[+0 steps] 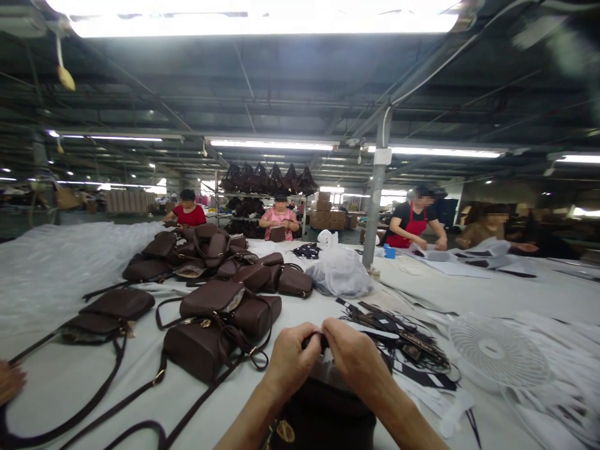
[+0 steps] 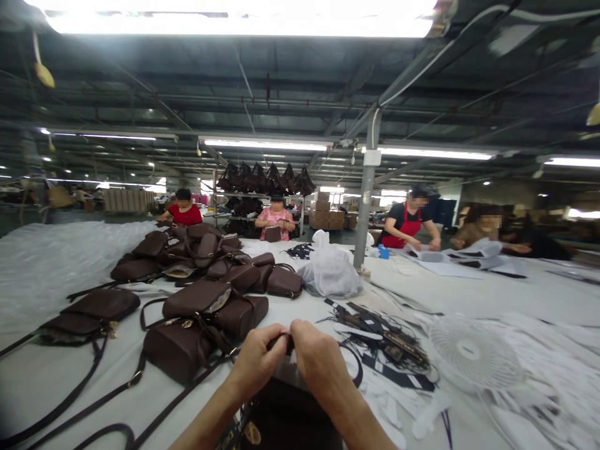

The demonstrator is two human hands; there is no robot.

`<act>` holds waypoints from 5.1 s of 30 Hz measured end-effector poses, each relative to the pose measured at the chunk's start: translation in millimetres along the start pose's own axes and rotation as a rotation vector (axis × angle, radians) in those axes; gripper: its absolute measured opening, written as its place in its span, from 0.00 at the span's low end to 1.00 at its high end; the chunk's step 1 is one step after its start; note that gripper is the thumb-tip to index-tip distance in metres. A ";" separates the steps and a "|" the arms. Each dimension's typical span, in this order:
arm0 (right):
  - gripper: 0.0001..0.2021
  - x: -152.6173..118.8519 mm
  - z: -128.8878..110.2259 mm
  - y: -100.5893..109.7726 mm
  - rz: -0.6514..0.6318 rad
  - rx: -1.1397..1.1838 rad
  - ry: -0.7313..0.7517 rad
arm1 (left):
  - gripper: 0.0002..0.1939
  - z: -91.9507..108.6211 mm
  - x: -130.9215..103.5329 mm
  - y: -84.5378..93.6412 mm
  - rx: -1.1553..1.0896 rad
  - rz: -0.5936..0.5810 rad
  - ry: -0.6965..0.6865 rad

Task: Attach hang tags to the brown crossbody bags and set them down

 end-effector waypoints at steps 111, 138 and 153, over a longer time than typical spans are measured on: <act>0.17 -22.8 -11.8 -28.7 -0.097 1.475 -0.549 | 0.15 0.0 -22.4 -1.4 0.218 -0.015 -0.124; 0.17 -49.8 -20.5 -34.0 -0.068 1.359 -0.465 | 0.16 6.9 -41.8 0.6 0.307 -0.095 -0.248; 0.16 -43.2 -21.9 -32.7 -0.169 1.539 -0.618 | 0.15 -4.8 -43.7 -5.4 0.208 -0.067 -0.145</act>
Point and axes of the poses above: each hand's wrist, its own x-axis towards the middle knuckle, its own y-axis out of the back of the hand, z = x × y, the point moved 3 cm from there along x, towards the middle knuckle, and after that the axes turned 12 degrees about -x, right-handed, at the moved point
